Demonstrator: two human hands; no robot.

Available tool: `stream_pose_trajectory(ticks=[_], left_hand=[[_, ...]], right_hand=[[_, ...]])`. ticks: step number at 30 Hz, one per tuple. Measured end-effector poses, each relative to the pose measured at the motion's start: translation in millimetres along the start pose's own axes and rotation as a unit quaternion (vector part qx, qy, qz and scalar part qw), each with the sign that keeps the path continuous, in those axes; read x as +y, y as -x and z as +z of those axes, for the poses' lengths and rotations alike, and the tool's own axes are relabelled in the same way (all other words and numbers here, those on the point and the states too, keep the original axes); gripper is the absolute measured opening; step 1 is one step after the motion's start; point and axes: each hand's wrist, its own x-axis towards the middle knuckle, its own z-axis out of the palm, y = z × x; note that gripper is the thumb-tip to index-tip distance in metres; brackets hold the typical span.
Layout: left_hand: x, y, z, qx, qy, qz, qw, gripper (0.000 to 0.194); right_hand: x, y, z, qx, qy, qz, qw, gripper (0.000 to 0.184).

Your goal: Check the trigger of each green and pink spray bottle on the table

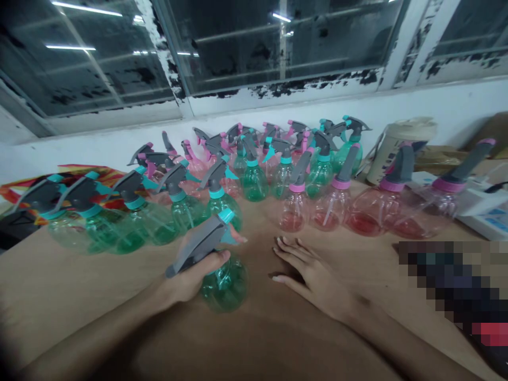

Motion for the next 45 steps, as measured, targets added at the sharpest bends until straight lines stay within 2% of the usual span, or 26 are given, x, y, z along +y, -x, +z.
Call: stream_pose_trajectory(ticks=[8, 12, 17, 21, 27, 36, 45], left_hand=[[3.7, -0.9, 5.6, 0.039, -0.026, -0.015, 0.999, 0.027], [3.2, 0.7, 6.7, 0.06, -0.033, -0.03, 0.997, 0.022], [-0.2, 0.5, 8.0, 0.067, -0.02, -0.01, 0.997, 0.022], [-1.9, 0.7, 9.5, 0.065, 0.0, -0.023, 0.998, 0.021], [-0.8, 1.8, 9.1, 0.045, 0.029, -0.011, 0.999, 0.032], [-2.1, 1.5, 7.1, 0.028, 0.035, -0.02, 0.999, 0.032], [-3.7, 1.9, 4.5, 0.011, 0.021, -0.031, 0.999, 0.015]], right_hand=[[2.1, 0.8, 1.1, 0.008, -0.007, -0.005, 1.0, 0.055], [1.7, 0.5, 0.8, 0.016, -0.012, -0.006, 1.0, 0.054], [0.9, 0.2, 0.0, 0.011, -0.011, -0.005, 1.0, 0.055], [0.6, 0.2, -0.4, 0.003, -0.003, 0.0, 1.0, 0.055], [0.8, 0.9, -0.1, 0.013, -0.012, 0.0, 1.0, 0.054], [1.3, 1.1, 0.2, 0.005, -0.002, 0.006, 1.0, 0.054], [2.2, 1.3, 0.0, -0.002, 0.005, -0.001, 1.0, 0.054]])
